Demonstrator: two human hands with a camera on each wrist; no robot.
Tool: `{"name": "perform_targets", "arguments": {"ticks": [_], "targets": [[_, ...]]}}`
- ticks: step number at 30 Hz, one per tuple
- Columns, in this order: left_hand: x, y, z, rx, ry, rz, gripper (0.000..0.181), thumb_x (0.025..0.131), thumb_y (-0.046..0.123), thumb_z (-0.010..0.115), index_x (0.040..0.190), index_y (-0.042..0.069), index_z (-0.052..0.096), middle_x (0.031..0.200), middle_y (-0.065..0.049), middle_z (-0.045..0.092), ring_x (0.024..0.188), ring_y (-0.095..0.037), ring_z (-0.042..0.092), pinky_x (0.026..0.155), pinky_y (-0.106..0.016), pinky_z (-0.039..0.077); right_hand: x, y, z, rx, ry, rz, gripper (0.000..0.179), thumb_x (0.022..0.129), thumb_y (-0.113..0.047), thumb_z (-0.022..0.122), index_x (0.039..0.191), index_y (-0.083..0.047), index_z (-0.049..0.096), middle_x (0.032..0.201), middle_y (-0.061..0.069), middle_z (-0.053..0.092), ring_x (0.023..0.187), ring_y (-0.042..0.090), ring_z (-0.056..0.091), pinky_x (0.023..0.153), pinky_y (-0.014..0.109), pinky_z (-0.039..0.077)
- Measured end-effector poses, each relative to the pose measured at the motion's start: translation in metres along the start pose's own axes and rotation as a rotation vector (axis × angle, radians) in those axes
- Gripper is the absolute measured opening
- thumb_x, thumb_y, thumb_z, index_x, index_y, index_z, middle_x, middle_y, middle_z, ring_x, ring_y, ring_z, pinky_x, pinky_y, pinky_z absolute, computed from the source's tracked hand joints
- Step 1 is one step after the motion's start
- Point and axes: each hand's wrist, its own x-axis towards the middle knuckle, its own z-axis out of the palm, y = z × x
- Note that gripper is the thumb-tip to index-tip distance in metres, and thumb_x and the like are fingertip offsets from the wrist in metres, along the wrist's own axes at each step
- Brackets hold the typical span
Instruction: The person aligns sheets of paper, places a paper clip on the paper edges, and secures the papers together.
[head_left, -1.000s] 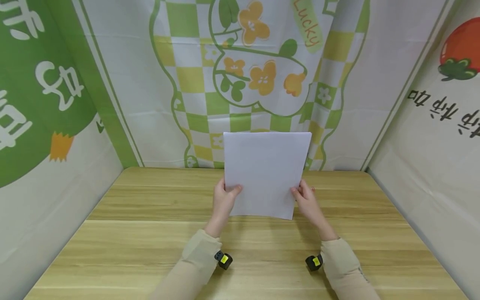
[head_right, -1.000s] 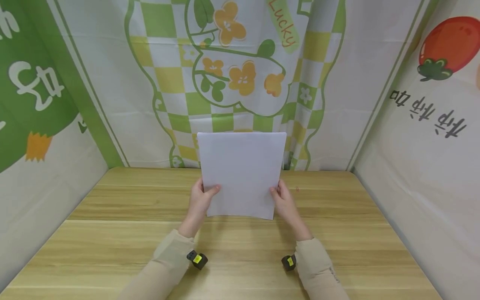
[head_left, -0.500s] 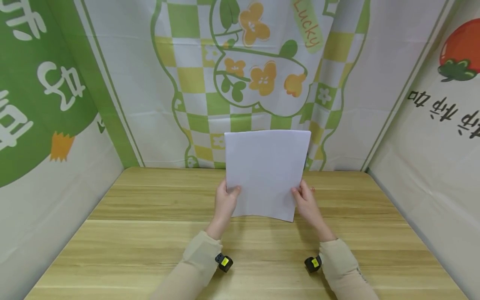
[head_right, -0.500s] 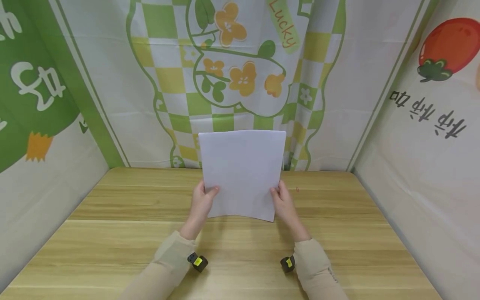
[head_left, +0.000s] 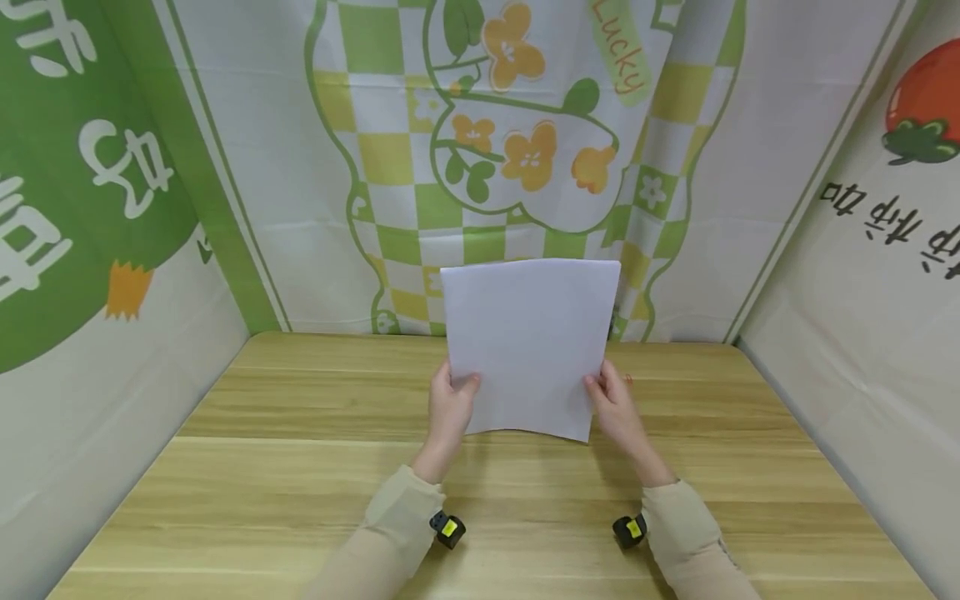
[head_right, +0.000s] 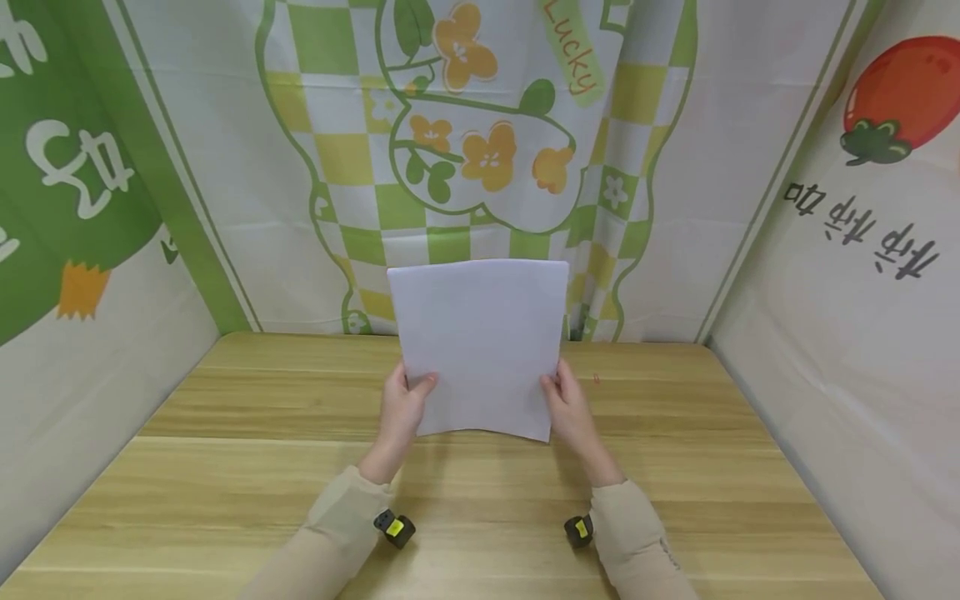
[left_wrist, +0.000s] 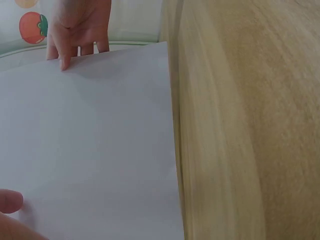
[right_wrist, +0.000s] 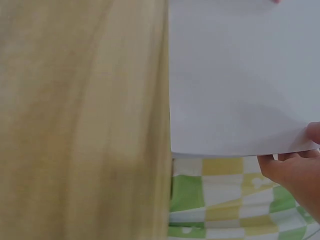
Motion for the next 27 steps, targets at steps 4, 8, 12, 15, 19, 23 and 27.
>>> {"name": "perform_targets", "arguments": {"ticks": [4, 8, 12, 15, 19, 23, 27], "targets": [[0.000, 0.004, -0.001, 0.000, 0.021, 0.005, 0.038, 0.088, -0.001, 0.055, 0.126, 0.001, 0.053, 0.131, -0.016, 0.054, 0.130, -0.032, 0.042, 0.111, -0.052, 0.027, 0.004, -0.005, 0.001, 0.014, -0.024, -0.054, 0.042, 0.101, -0.007, 0.038, 0.141, 0.005, 0.032, 0.134, 0.029, 0.046, 0.120, 0.030, 0.049, 0.091, 0.012, 0.039], [-0.001, 0.006, -0.001, -0.008, 0.010, 0.010, 0.039, 0.089, -0.001, 0.055, 0.127, 0.002, 0.052, 0.133, -0.015, 0.054, 0.132, -0.031, 0.041, 0.111, -0.052, 0.026, 0.004, -0.002, 0.000, 0.016, -0.009, -0.093, 0.041, 0.101, -0.013, 0.040, 0.138, 0.005, 0.036, 0.130, 0.030, 0.049, 0.118, 0.033, 0.050, 0.091, 0.017, 0.042], [-0.001, 0.003, -0.001, -0.001, -0.006, 0.013, 0.039, 0.088, -0.001, 0.056, 0.126, 0.001, 0.053, 0.131, -0.016, 0.055, 0.128, -0.032, 0.045, 0.109, -0.052, 0.030, 0.003, 0.006, 0.000, 0.015, 0.007, -0.139, 0.038, 0.100, -0.014, 0.043, 0.133, 0.005, 0.040, 0.122, 0.028, 0.052, 0.110, 0.021, 0.053, 0.087, 0.017, 0.042], [0.000, -0.001, -0.003, 0.009, -0.006, 0.011, 0.038, 0.087, 0.000, 0.058, 0.125, 0.000, 0.054, 0.128, -0.018, 0.057, 0.124, -0.033, 0.049, 0.106, -0.052, 0.034, 0.002, 0.008, -0.001, 0.003, -0.004, -0.097, 0.037, 0.100, -0.008, 0.041, 0.133, 0.007, 0.038, 0.120, 0.029, 0.052, 0.109, 0.024, 0.052, 0.085, 0.016, 0.041], [-0.003, 0.005, -0.005, 0.013, -0.014, -0.006, 0.037, 0.085, -0.002, 0.061, 0.122, -0.003, 0.055, 0.126, -0.021, 0.058, 0.121, -0.034, 0.051, 0.104, -0.051, 0.037, 0.000, -0.001, -0.003, -0.013, -0.062, 0.048, 0.041, 0.099, 0.000, 0.040, 0.138, 0.009, 0.030, 0.129, 0.033, 0.047, 0.120, 0.039, 0.048, 0.097, 0.033, 0.044], [-0.001, 0.000, -0.007, 0.025, -0.024, -0.019, 0.038, 0.085, -0.001, 0.060, 0.122, -0.003, 0.055, 0.127, -0.021, 0.058, 0.122, -0.035, 0.050, 0.105, -0.052, 0.036, -0.001, 0.005, -0.003, -0.015, -0.097, 0.089, 0.046, 0.099, 0.002, 0.040, 0.142, 0.008, 0.025, 0.135, 0.034, 0.042, 0.127, 0.043, 0.042, 0.101, 0.052, 0.039], [0.003, -0.007, -0.007, 0.033, -0.037, -0.012, 0.038, 0.086, -0.001, 0.058, 0.124, -0.004, 0.054, 0.129, -0.021, 0.056, 0.124, -0.036, 0.048, 0.106, -0.053, 0.034, -0.001, 0.015, -0.003, -0.032, -0.094, 0.102, 0.043, 0.099, 0.002, 0.039, 0.140, 0.007, 0.029, 0.133, 0.034, 0.045, 0.125, 0.042, 0.045, 0.099, 0.050, 0.042]]}}
